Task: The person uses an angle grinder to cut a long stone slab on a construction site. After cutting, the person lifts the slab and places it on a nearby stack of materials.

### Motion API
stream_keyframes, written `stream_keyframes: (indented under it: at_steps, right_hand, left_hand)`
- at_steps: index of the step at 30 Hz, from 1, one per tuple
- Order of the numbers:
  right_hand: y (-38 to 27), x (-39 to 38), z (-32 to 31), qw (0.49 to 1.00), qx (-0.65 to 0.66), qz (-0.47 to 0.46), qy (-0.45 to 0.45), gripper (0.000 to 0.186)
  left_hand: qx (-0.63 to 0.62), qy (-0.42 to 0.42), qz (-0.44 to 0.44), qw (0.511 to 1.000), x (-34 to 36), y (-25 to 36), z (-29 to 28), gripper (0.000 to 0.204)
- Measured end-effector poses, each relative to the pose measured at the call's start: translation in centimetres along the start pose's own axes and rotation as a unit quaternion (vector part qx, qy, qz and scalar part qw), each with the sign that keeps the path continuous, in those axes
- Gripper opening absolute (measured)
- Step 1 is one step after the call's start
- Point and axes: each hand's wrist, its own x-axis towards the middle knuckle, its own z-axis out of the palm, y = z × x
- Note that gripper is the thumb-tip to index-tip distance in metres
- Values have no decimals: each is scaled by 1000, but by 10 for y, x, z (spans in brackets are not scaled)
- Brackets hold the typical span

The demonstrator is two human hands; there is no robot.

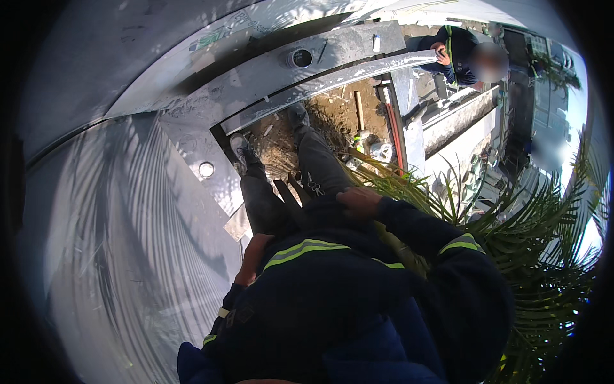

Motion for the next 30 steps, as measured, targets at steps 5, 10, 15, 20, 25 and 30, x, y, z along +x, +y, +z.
stream_keyframes:
  at_steps: [5, 10, 15, 20, 25, 30]
  right_hand:
    - [28, -8, 15, 981, 83, -56, 167, 26]
    - [46, -7, 9, 990, 105, -2, 94, 19]
    - [53, -24, 3, 988, 125, -80, -37, 23]
    - [50, 57, -8, 987, 113, -107, -38, 27]
    - [69, 189, -50, 922, 149, 53, 353, 30]
    - [132, 298, -84, 923, 96, 19, 371, 31]
  left_hand:
    - [-64, -11, -58, 996, 13, -6, 13, 31]
    - [-124, 32, -154, 980, -4, -29, 42, 23]
    - [16, 2, -211, 977, -35, -61, 53, 30]
    - [-102, -36, -128, 986, 35, -77, -11, 19]
    - [-20, 110, -106, 988, 216, -153, -114, 18]
    - [287, 95, -57, 952, 382, -242, -184, 31]
